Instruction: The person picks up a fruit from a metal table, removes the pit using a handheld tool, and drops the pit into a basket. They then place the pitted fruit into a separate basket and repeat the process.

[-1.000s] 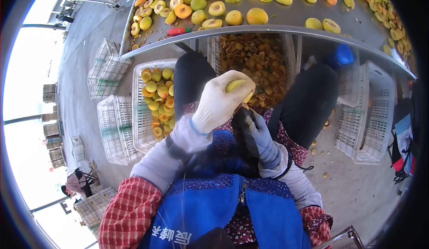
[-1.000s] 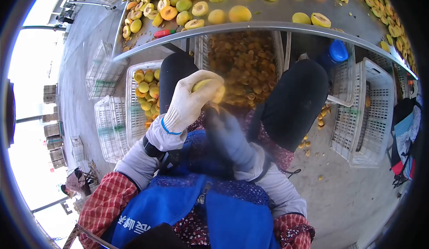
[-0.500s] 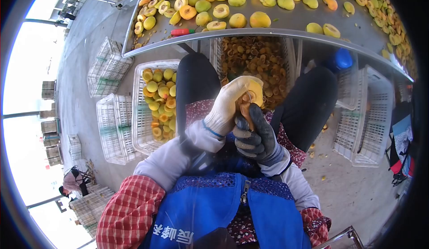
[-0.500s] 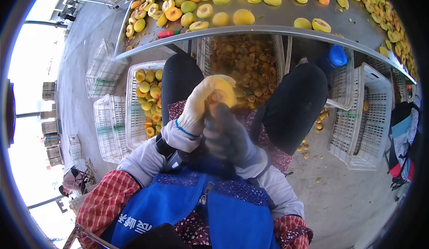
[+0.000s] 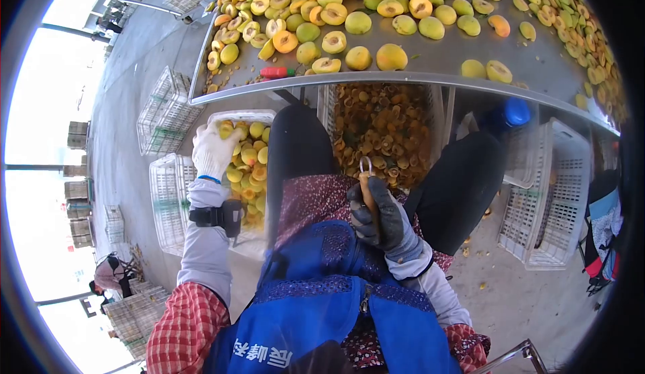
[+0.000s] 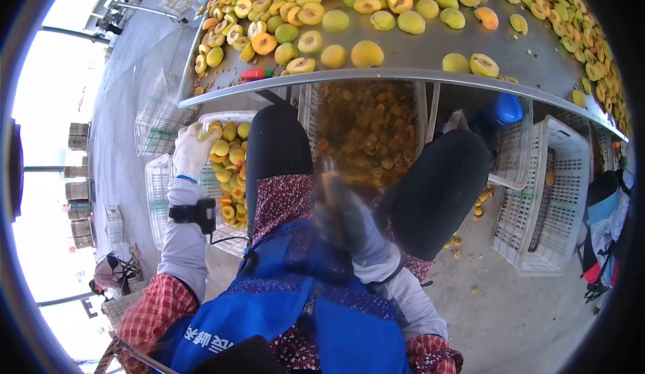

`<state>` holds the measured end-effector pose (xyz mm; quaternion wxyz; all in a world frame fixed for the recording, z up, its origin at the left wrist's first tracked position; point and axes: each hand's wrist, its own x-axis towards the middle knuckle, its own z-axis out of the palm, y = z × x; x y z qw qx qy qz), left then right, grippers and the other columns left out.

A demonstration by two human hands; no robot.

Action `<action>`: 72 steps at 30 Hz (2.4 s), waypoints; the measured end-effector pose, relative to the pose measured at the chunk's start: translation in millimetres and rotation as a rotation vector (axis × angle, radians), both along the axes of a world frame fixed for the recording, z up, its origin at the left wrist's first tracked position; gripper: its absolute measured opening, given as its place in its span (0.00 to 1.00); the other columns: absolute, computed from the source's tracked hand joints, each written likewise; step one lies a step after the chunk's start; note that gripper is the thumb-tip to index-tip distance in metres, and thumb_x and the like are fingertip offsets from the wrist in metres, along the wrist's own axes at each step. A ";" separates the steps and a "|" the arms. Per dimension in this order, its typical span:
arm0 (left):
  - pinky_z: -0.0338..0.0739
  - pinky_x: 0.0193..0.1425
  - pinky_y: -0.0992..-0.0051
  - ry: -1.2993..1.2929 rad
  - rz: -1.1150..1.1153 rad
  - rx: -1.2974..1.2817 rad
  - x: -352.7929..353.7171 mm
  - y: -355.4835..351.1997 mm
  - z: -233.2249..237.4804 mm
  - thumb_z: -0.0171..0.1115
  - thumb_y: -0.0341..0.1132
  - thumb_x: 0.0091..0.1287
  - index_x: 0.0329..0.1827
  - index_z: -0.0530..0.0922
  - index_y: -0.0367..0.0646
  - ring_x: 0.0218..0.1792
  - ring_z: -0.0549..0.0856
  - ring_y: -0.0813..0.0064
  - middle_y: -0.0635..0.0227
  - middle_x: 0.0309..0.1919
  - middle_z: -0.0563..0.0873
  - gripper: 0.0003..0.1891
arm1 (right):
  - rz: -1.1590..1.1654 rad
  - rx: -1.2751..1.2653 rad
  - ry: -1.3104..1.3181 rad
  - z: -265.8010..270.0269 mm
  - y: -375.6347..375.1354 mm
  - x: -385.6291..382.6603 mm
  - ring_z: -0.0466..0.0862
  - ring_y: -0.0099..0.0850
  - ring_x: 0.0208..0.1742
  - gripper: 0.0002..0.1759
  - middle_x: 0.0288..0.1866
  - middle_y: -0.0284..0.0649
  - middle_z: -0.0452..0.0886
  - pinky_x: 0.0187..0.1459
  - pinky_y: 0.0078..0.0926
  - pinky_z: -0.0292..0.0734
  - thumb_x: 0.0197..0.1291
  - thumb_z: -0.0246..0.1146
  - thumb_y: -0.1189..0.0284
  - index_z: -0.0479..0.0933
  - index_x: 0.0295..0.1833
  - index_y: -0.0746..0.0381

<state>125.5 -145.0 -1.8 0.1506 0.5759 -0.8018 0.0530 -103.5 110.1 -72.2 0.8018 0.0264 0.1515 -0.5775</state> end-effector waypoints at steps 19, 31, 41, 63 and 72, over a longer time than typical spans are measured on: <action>0.80 0.51 0.62 0.027 -0.643 0.604 -310.6 -52.2 -48.4 0.69 0.45 0.54 0.56 0.75 0.32 0.50 0.86 0.57 0.48 0.49 0.85 0.31 | -0.375 0.400 0.522 -17.5 -13.9 -39.4 0.72 0.21 0.17 0.23 0.24 0.30 0.76 0.15 0.17 0.65 0.70 0.58 0.48 0.76 0.54 0.57; 0.63 0.76 0.64 1.301 -0.617 1.460 -166.8 85.5 1.5 0.72 0.27 0.42 0.75 0.57 0.38 0.72 0.69 0.61 0.50 0.72 0.67 0.52 | -0.548 0.193 0.413 22.0 -42.4 -29.3 0.80 0.18 0.24 0.19 0.40 0.33 0.84 0.23 0.12 0.76 0.72 0.60 0.63 0.72 0.63 0.59; 0.70 0.69 0.67 1.619 -0.441 1.496 -111.0 93.7 0.1 0.62 0.51 0.55 0.71 0.62 0.29 0.62 0.79 0.61 0.51 0.61 0.77 0.44 | -0.467 -0.196 1.186 34.6 -22.5 -14.6 0.78 0.26 0.25 0.16 0.31 0.37 0.79 0.28 0.24 0.71 0.68 0.58 0.69 0.72 0.58 0.65; 0.79 0.54 0.72 1.402 -0.388 1.193 -115.1 137.8 10.2 0.53 0.51 0.71 0.60 0.73 0.30 0.47 0.85 0.69 0.57 0.45 0.84 0.29 | -0.356 -0.237 1.630 61.8 0.7 -6.6 0.83 0.38 0.25 0.09 0.25 0.45 0.80 0.28 0.36 0.74 0.68 0.58 0.69 0.73 0.48 0.63; 0.76 0.53 0.78 1.305 -0.412 1.282 -118.2 136.8 18.7 0.49 0.40 0.72 0.54 0.77 0.31 0.45 0.83 0.76 0.61 0.43 0.85 0.20 | -0.330 -0.290 1.601 56.1 5.6 -8.5 0.84 0.51 0.33 0.13 0.32 0.52 0.81 0.34 0.42 0.75 0.66 0.58 0.69 0.71 0.52 0.64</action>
